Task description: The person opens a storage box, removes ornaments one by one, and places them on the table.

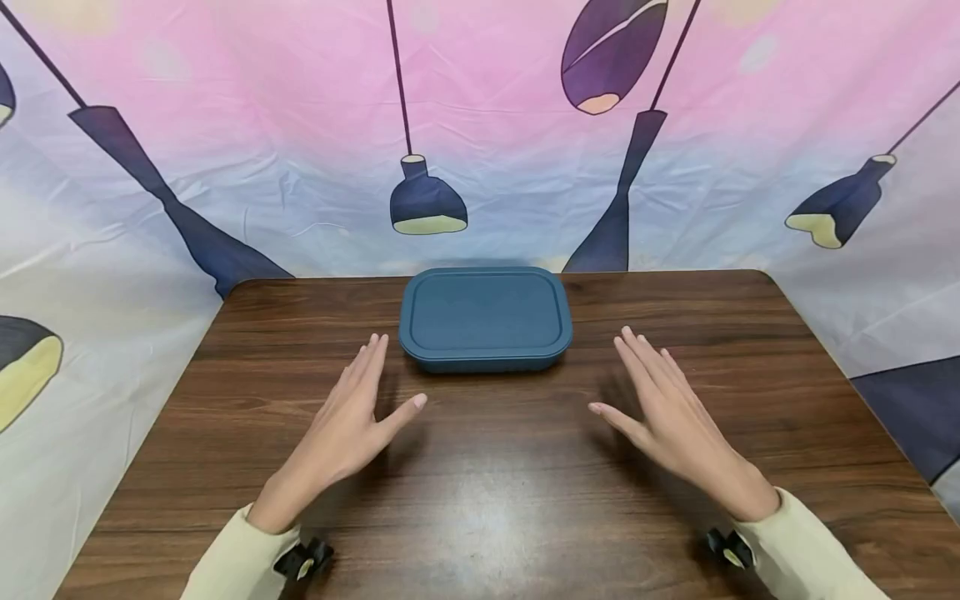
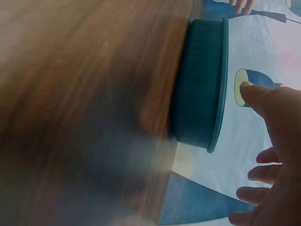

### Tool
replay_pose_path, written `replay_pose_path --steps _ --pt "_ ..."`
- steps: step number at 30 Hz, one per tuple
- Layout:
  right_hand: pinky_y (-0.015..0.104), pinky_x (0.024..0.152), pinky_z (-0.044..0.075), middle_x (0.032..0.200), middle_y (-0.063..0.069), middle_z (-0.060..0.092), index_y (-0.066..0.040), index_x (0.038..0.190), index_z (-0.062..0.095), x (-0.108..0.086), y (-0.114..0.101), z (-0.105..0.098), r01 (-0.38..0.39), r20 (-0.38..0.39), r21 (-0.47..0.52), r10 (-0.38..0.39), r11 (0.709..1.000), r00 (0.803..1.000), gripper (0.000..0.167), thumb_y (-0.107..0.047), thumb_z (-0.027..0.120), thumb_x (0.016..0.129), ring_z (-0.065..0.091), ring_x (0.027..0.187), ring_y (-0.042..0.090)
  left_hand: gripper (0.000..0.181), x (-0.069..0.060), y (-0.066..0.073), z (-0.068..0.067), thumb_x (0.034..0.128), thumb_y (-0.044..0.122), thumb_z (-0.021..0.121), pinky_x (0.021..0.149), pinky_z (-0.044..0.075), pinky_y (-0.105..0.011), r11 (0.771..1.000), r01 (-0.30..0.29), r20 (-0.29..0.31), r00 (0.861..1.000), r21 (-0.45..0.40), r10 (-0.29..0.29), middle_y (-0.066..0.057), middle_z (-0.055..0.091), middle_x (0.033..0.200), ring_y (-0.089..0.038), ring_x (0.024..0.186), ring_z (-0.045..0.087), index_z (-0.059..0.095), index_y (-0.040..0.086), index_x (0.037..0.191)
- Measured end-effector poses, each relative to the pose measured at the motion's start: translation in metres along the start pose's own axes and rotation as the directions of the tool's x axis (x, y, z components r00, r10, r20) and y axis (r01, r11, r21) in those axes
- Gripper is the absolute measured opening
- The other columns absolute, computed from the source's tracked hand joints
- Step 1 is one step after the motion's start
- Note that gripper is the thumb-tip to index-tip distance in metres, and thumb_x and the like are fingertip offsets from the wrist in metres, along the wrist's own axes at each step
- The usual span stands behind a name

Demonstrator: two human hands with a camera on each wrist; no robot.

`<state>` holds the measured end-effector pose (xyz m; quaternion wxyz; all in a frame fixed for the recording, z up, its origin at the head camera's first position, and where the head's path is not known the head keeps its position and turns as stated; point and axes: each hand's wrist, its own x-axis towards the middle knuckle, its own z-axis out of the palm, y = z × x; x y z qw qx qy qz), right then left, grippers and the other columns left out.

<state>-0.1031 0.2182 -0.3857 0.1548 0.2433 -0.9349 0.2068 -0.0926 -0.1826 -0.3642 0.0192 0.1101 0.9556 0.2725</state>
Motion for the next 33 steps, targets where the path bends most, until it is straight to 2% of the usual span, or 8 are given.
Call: replay_pose_path --steps 4,8,12,15,20,26,30,33 --pt "0.057 0.119 0.029 0.163 0.016 0.030 -0.004 0.158 0.031 0.017 -0.001 0.005 -0.058 0.030 0.091 0.055 0.994 0.998 0.091 -0.043 0.077 0.090 0.031 0.148 0.035 0.106 0.013 -0.004 0.002 0.0928 0.070 0.055 0.121 0.017 -0.066 0.999 0.011 -0.016 1.000 -0.044 -0.012 -0.008 0.001 0.169 -0.033 0.155 0.005 -0.003 0.017 0.163" --pt "0.062 0.111 0.038 0.163 0.014 0.029 -0.005 0.159 0.031 0.033 -0.001 0.011 -0.136 0.075 0.175 0.124 0.975 0.989 0.092 -0.047 0.076 0.090 0.033 0.147 0.036 0.110 0.027 -0.008 0.005 0.0904 0.070 0.060 0.119 0.020 -0.068 0.997 0.009 -0.033 0.999 -0.075 -0.012 -0.010 0.003 0.169 -0.038 0.154 0.011 -0.001 0.016 0.164" --pt "0.063 0.111 0.038 0.163 0.016 0.030 -0.005 0.159 0.030 0.046 0.002 0.018 -0.211 0.126 0.239 0.185 0.948 0.975 0.094 -0.048 0.077 0.089 0.033 0.146 0.038 0.113 0.039 -0.013 0.007 0.0885 0.068 0.065 0.118 0.022 -0.067 0.994 0.007 -0.046 0.999 -0.106 -0.011 -0.012 0.004 0.169 -0.040 0.153 0.014 0.001 0.013 0.164" --pt "0.063 0.113 0.036 0.160 0.020 0.033 -0.003 0.158 0.032 0.055 0.005 0.023 -0.240 0.135 0.283 0.209 0.929 0.968 0.095 -0.044 0.081 0.087 0.034 0.146 0.039 0.115 0.047 -0.016 0.009 0.0871 0.067 0.068 0.119 0.022 -0.066 0.991 0.012 -0.050 0.999 -0.135 -0.019 -0.013 0.005 0.169 -0.038 0.153 0.013 0.001 0.013 0.164" --pt "0.061 0.111 0.039 0.159 0.022 0.033 -0.004 0.159 0.029 0.068 0.009 0.032 -0.305 0.190 0.345 0.252 0.888 0.949 0.102 -0.043 0.085 0.082 0.038 0.143 0.041 0.120 0.058 -0.020 0.011 0.0837 0.068 0.071 0.119 0.023 -0.066 0.981 0.049 -0.035 0.998 -0.188 -0.057 -0.011 0.005 0.169 -0.035 0.154 0.012 -0.001 0.016 0.164" --pt "0.058 0.115 0.037 0.163 0.018 0.027 -0.008 0.163 0.014 0.076 0.011 0.045 -0.372 0.276 0.426 0.273 0.825 0.921 0.117 -0.047 0.086 0.079 0.034 0.146 0.038 0.124 0.069 -0.024 0.012 0.0813 0.068 0.073 0.117 0.027 -0.067 0.966 0.087 0.010 0.996 -0.243 -0.088 -0.011 0.004 0.169 -0.036 0.154 0.014 -0.006 0.019 0.163" --pt "0.056 0.117 0.036 0.164 0.018 0.026 -0.008 0.163 0.010 0.079 0.012 0.050 -0.374 0.289 0.501 0.256 0.780 0.922 0.119 -0.041 0.088 0.080 0.033 0.147 0.037 0.128 0.073 -0.025 0.012 0.0799 0.067 0.076 0.117 0.028 -0.066 0.960 0.101 0.030 0.995 -0.260 -0.097 -0.012 0.004 0.169 -0.036 0.153 0.014 -0.008 0.017 0.163" --pt "0.053 0.117 0.037 0.164 0.017 0.025 -0.008 0.163 0.010 0.081 0.012 0.053 -0.368 0.284 0.530 0.249 0.764 0.926 0.118 -0.038 0.088 0.080 0.034 0.147 0.036 0.130 0.076 -0.025 0.013 0.0792 0.065 0.078 0.117 0.029 -0.065 0.959 0.103 0.039 0.995 -0.263 -0.096 -0.015 0.006 0.169 -0.037 0.153 0.016 -0.008 0.014 0.163"
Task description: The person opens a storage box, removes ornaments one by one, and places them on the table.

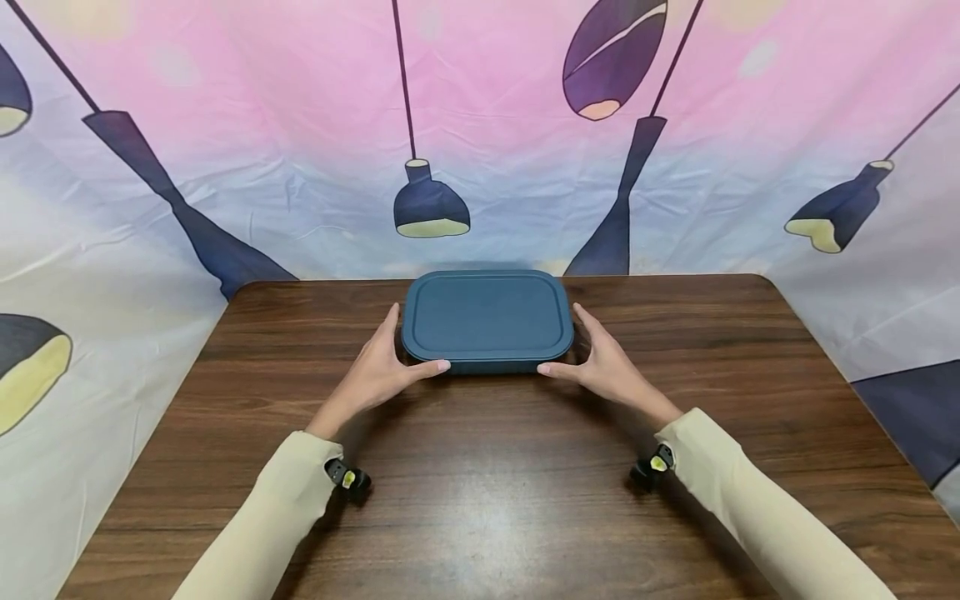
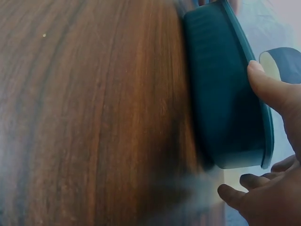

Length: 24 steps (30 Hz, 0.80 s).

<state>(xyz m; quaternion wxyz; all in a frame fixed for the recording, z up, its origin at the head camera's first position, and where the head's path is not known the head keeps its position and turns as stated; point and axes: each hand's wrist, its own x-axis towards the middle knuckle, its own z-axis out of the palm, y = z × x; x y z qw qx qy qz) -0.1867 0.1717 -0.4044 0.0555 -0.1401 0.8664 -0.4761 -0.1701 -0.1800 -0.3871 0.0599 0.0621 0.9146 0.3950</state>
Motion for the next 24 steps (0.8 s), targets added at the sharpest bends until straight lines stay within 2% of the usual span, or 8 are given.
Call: replay_pose_path --steps 8,13,24 --pt "0.056 0.114 0.039 0.165 0.019 0.021 -0.004 0.162 0.011 0.0038 -0.0015 0.0047 0.012 -0.005 0.029 -0.012 1.000 1.000 0.114 -0.034 0.087 0.082 0.037 0.145 0.037 0.126 0.0022 0.0012 0.0025 0.0807 0.056 0.081 0.119 0.028 -0.061 0.999 -0.026 0.006 1.000 -0.022 0.026 -0.016 0.008 0.168 -0.036 0.153 0.016 -0.002 0.009 0.163" --pt "0.055 0.114 0.040 0.165 0.019 0.021 -0.006 0.163 0.012 0.0028 -0.0015 0.0046 0.016 -0.012 0.029 -0.016 0.999 1.000 0.112 -0.033 0.086 0.083 0.037 0.145 0.037 0.126 0.0019 0.0015 0.0033 0.0802 0.053 0.083 0.119 0.029 -0.061 0.999 -0.030 0.002 1.000 -0.033 0.031 -0.017 0.009 0.168 -0.037 0.153 0.017 -0.001 0.008 0.163" --pt "0.056 0.113 0.041 0.164 0.019 0.023 -0.006 0.163 0.014 0.0020 -0.0013 0.0037 0.040 -0.014 0.022 -0.040 0.999 0.999 0.109 -0.032 0.086 0.084 0.036 0.145 0.039 0.125 0.0011 0.0015 0.0038 0.0803 0.055 0.082 0.117 0.032 -0.061 0.999 -0.016 -0.006 1.000 -0.031 0.016 -0.019 0.014 0.167 -0.039 0.151 0.022 0.001 0.010 0.163"
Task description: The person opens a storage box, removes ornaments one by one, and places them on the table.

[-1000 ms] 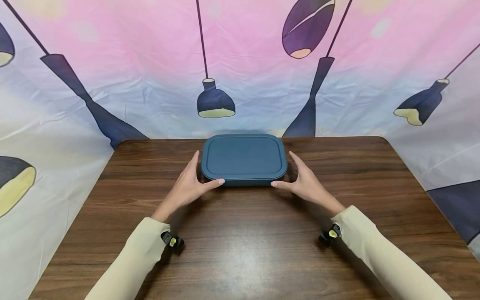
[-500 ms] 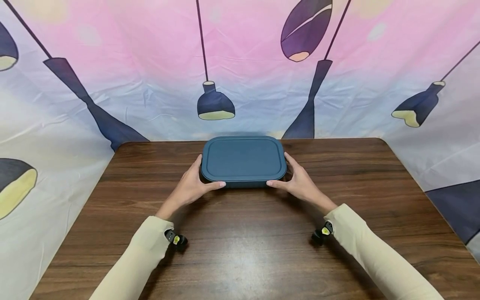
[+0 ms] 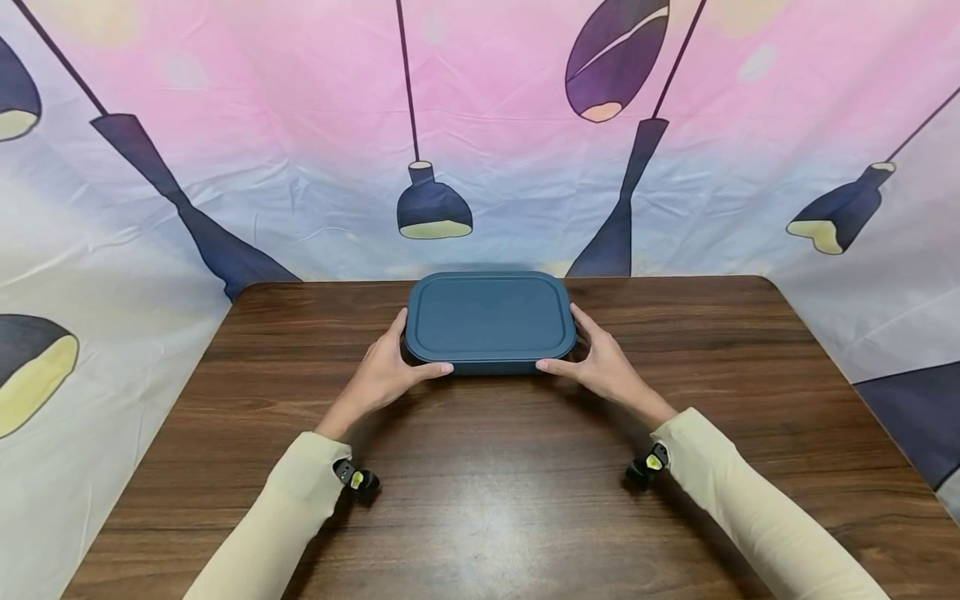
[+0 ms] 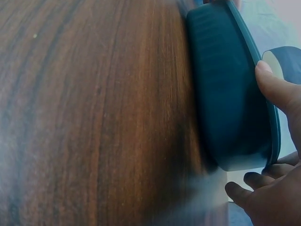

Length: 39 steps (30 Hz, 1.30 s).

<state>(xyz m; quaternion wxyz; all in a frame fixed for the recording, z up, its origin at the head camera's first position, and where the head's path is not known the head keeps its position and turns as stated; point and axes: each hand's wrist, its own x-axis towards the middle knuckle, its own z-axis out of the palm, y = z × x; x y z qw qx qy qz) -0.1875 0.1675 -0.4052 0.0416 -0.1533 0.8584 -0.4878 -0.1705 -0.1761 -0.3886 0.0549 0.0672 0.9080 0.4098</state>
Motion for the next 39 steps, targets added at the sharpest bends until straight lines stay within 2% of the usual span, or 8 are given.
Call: replay_pose_path --steps 10,17,23,30,39 --pt "0.056 0.111 0.044 0.165 0.015 0.023 -0.008 0.163 0.015 0.001 0.000 -0.001 0.003 -0.005 -0.031 -0.003 1.000 1.000 0.111 -0.039 0.086 0.083 0.038 0.144 0.037 0.125 0.000 0.001 -0.002 0.0809 0.057 0.081 0.117 0.033 -0.061 1.000 0.002 0.013 1.000 0.004 -0.002 -0.018 0.015 0.167 -0.038 0.151 0.023 -0.001 0.011 0.163" --pt "0.055 0.112 0.043 0.165 0.014 0.024 -0.008 0.163 0.016 0.002 -0.003 -0.003 0.017 -0.009 -0.042 -0.018 0.999 1.000 0.111 -0.039 0.086 0.082 0.038 0.144 0.036 0.126 -0.002 0.006 -0.005 0.0814 0.057 0.080 0.116 0.034 -0.060 1.000 0.003 0.016 1.000 0.015 -0.004 -0.016 0.009 0.168 -0.036 0.152 0.021 -0.004 0.011 0.163" --pt "0.055 0.111 0.044 0.165 0.013 0.025 -0.008 0.162 0.018 -0.002 -0.005 -0.006 0.028 -0.014 -0.086 -0.029 0.996 0.999 0.111 -0.040 0.086 0.081 0.039 0.144 0.035 0.128 -0.005 0.010 -0.005 0.0804 0.060 0.079 0.116 0.034 -0.060 1.000 0.000 0.014 1.000 0.030 0.000 -0.015 0.009 0.168 -0.036 0.152 0.022 -0.005 0.012 0.163" --pt "0.054 0.109 0.046 0.165 0.013 0.025 -0.006 0.161 0.023 -0.011 -0.009 -0.011 0.056 -0.015 -0.118 -0.058 0.991 0.998 0.111 -0.041 0.088 0.079 0.044 0.140 0.038 0.125 -0.016 0.013 -0.006 0.0801 0.060 0.080 0.114 0.037 -0.060 0.998 -0.043 -0.020 0.999 0.055 0.044 -0.018 0.017 0.166 -0.038 0.148 0.030 0.001 0.009 0.163" --pt "0.054 0.108 0.047 0.161 0.011 0.034 -0.008 0.159 0.031 -0.028 -0.017 -0.018 0.063 -0.013 -0.174 -0.066 0.983 0.998 0.111 -0.045 0.091 0.074 0.045 0.140 0.034 0.127 -0.038 0.019 -0.005 0.0761 0.063 0.081 0.110 0.042 -0.061 0.994 -0.024 -0.044 0.999 0.103 0.029 -0.020 0.025 0.163 -0.040 0.144 0.037 0.008 0.007 0.163"
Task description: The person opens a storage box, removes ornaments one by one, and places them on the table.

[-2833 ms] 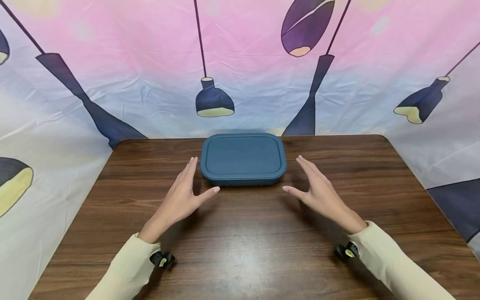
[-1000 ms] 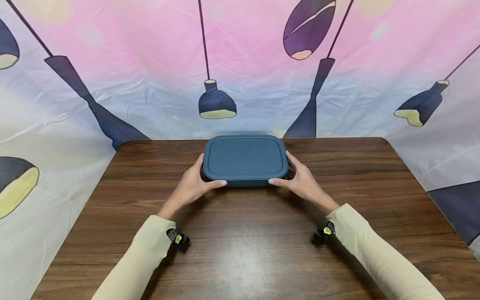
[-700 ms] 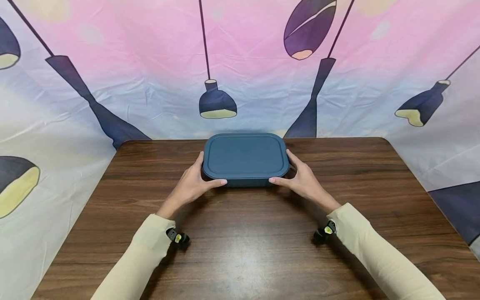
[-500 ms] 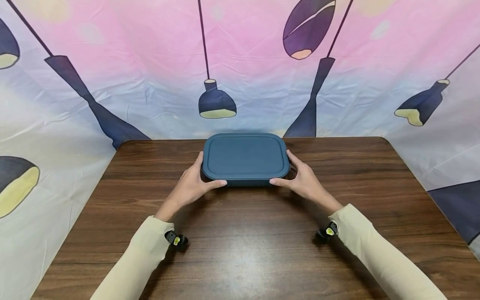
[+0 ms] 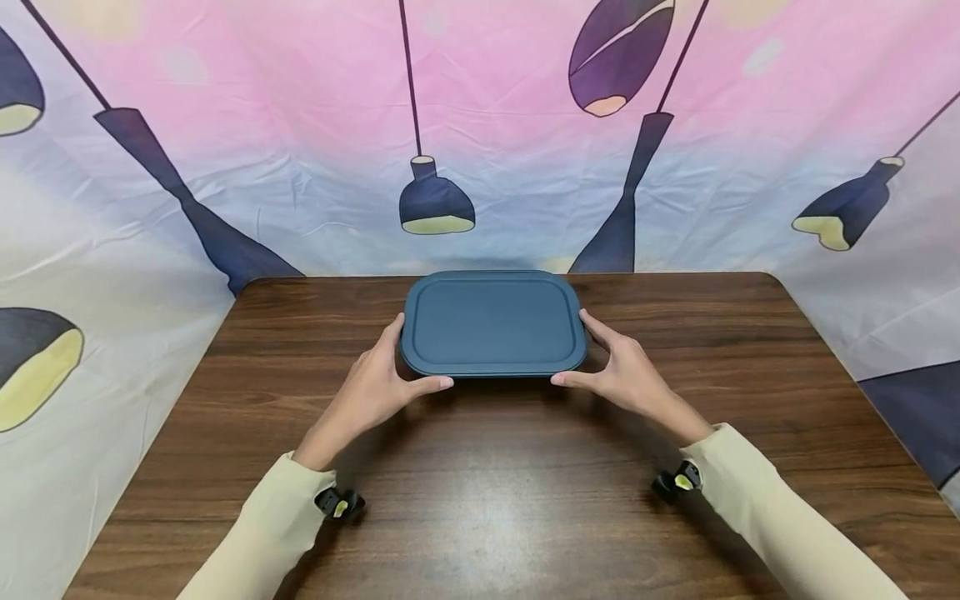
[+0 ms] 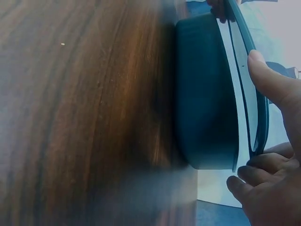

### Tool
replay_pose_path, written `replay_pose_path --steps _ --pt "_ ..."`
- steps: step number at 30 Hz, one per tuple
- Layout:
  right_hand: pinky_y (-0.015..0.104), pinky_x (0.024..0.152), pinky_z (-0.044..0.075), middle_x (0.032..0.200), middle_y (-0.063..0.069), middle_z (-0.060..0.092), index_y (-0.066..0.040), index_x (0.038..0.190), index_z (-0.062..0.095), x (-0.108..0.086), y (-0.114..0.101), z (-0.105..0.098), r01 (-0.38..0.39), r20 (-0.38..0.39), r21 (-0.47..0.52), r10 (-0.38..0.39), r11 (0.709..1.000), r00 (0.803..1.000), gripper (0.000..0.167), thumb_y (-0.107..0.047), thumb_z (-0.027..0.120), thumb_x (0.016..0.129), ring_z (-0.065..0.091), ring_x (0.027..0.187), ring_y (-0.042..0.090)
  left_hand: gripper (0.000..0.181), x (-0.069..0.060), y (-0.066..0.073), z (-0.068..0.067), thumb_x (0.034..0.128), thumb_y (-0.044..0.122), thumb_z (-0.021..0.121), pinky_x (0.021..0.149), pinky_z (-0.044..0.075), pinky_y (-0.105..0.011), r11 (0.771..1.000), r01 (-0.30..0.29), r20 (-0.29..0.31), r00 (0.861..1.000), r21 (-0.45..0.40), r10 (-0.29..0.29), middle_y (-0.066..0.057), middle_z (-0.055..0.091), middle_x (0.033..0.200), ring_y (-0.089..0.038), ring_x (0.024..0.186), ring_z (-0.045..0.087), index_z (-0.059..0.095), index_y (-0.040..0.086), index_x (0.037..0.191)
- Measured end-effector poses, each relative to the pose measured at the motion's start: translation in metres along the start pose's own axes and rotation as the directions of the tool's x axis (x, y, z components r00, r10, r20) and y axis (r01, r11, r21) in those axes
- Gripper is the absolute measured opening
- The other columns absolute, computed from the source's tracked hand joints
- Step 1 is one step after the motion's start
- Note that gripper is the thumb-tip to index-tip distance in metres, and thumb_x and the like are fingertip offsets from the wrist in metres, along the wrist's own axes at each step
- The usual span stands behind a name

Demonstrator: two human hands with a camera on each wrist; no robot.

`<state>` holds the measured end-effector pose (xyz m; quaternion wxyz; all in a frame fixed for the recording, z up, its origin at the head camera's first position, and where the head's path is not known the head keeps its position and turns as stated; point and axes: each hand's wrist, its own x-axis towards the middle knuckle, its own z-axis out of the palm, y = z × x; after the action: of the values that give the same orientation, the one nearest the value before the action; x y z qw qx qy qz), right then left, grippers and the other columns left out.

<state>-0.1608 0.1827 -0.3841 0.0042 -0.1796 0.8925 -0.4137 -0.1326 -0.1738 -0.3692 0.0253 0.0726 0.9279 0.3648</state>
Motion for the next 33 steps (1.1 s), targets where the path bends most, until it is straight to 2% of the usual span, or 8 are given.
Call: replay_pose_path --steps 8,10,15,17,21,25,28,33 --pt "0.056 0.104 0.050 0.156 0.013 0.041 -0.005 0.157 0.035 -0.021 -0.002 -0.006 0.038 -0.007 -0.021 -0.038 0.999 0.999 0.109 -0.041 0.093 0.072 0.049 0.137 0.035 0.121 -0.024 0.005 0.000 0.0770 0.065 0.080 0.096 0.053 -0.058 0.997 -0.027 0.005 1.000 0.067 0.026 -0.023 0.043 0.153 -0.035 0.101 0.066 0.018 0.004 0.161" --pt "0.056 0.103 0.051 0.155 0.014 0.043 -0.005 0.157 0.036 -0.026 -0.002 -0.007 0.040 -0.008 -0.030 -0.040 0.999 0.999 0.109 -0.041 0.093 0.072 0.050 0.136 0.036 0.120 -0.029 0.006 0.000 0.0766 0.068 0.078 0.092 0.054 -0.057 0.996 -0.031 0.006 1.000 0.087 0.030 -0.022 0.046 0.150 -0.032 0.090 0.067 0.021 0.004 0.161" --pt "0.058 0.098 0.053 0.150 0.017 0.050 -0.006 0.155 0.040 -0.042 -0.003 -0.007 0.067 -0.020 -0.076 -0.069 0.995 0.997 0.106 -0.042 0.093 0.071 0.055 0.129 0.039 0.118 -0.043 0.009 0.000 0.0757 0.070 0.077 0.071 0.055 -0.046 0.993 -0.032 0.010 0.999 0.113 0.031 -0.018 0.066 0.109 -0.017 0.058 0.055 0.024 0.005 0.160" --pt "0.057 0.094 0.055 0.146 0.018 0.053 -0.006 0.154 0.042 -0.048 -0.004 -0.006 0.086 -0.031 -0.105 -0.090 0.991 0.995 0.105 -0.042 0.093 0.070 0.060 0.123 0.039 0.118 -0.049 0.010 0.001 0.0752 0.069 0.078 0.065 0.052 -0.042 0.991 -0.034 0.008 0.999 0.128 0.034 -0.017 0.066 0.111 -0.013 0.052 0.048 0.025 0.005 0.159" --pt "0.050 0.083 0.057 0.144 0.019 0.055 -0.006 0.153 0.044 -0.061 -0.006 -0.006 0.101 -0.036 -0.150 -0.107 0.983 0.994 0.105 -0.045 0.093 0.069 0.068 0.091 0.031 0.114 -0.062 0.013 0.004 0.0751 0.066 0.080 0.071 0.054 -0.045 0.987 -0.042 -0.001 0.999 0.156 0.042 -0.018 0.048 0.151 -0.015 0.057 0.050 0.030 0.003 0.156" --pt "0.045 0.077 0.055 0.143 0.019 0.057 -0.005 0.152 0.045 -0.073 -0.008 -0.004 0.112 -0.030 -0.174 -0.119 0.978 0.992 0.107 -0.048 0.093 0.068 0.052 0.064 0.017 0.112 -0.073 0.015 0.007 0.0746 0.061 0.084 0.085 0.055 -0.056 0.986 -0.038 -0.007 0.999 0.163 0.040 -0.017 0.043 0.155 -0.031 0.085 0.067 0.032 0.003 0.155" --pt "0.045 0.079 0.057 0.144 0.017 0.056 -0.004 0.151 0.046 -0.081 -0.008 -0.002 0.129 -0.040 -0.191 -0.139 0.973 0.990 0.108 -0.048 0.094 0.065 0.053 0.067 0.016 0.113 -0.081 0.016 0.010 0.0726 0.058 0.087 0.090 0.054 -0.060 0.984 -0.039 -0.015 0.999 0.173 0.042 -0.019 0.048 0.151 -0.041 0.108 0.065 0.033 0.003 0.155" --pt "0.042 0.078 0.058 0.145 0.013 0.056 -0.004 0.150 0.048 -0.095 -0.008 0.001 0.155 -0.050 -0.220 -0.170 0.963 0.984 0.107 -0.048 0.095 0.064 0.067 0.085 0.018 0.112 -0.093 0.018 0.013 0.0693 0.056 0.090 0.091 0.055 -0.059 0.981 -0.041 -0.029 0.998 0.192 0.048 -0.020 0.051 0.149 -0.043 0.117 0.062 0.036 0.003 0.152"
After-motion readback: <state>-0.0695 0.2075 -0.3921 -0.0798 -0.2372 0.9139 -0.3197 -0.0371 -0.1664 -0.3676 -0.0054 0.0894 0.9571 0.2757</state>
